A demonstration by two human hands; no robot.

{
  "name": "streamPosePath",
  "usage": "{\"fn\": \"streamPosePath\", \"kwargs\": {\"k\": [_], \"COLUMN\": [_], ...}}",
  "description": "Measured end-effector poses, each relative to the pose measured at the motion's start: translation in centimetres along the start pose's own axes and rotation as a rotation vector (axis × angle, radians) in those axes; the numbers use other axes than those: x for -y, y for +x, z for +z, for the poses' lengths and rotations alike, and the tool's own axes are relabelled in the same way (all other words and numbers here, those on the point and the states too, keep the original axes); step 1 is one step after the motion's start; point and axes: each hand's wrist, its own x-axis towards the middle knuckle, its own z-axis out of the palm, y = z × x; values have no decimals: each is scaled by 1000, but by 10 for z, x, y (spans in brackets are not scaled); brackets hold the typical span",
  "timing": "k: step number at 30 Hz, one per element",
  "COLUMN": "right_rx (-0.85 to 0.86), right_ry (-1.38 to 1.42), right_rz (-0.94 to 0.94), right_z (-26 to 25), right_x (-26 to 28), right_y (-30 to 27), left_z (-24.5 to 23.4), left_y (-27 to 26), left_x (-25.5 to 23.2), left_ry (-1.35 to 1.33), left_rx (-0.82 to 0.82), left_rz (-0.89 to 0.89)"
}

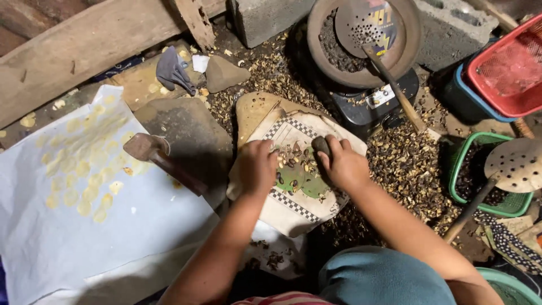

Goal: The person grinds cassava roots on a flat stone using a smaller stone, then uses a hammer to flatten the ground pieces on a white sheet. They also stir cassava chips in a pan over a small stove.

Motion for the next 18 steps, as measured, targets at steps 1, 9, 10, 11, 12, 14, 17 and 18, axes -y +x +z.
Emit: {"fn": "streamPosePath", "kwargs": {"k": [1, 9, 10, 11, 12, 14, 17, 18], "right_rx": [19, -88, -60, -32, -26, 84, 242, 245], "right_ry": [-3, -33, -30, -27, -24, 18, 108, 107], "right_rz": [26, -349, -353, -355, -354, -147, -6, -4], "right_z": [-3, -6, -14, -21, -22, -24, -15, -12], "right_x": [2, 21, 25, 29, 25, 14, 9, 10], "right_y": [4, 1, -1, -3, 2, 10, 28, 30], "left_z": [3, 0, 1, 4, -5, -18, -20, -17], "left_y": [-11, -22, -22, -22, -18, -12, -5, -11], "left_x": [17, 34, 36, 38, 32, 18, -1, -7], "left_ry": [6, -16, -34, -53, -51, 30, -166, -169], "left_rx": [-3, 228, 216, 204, 211, 213, -75, -72], "left_rz": [-43, -222, -221, -219, -222, -152, 378, 376]}}
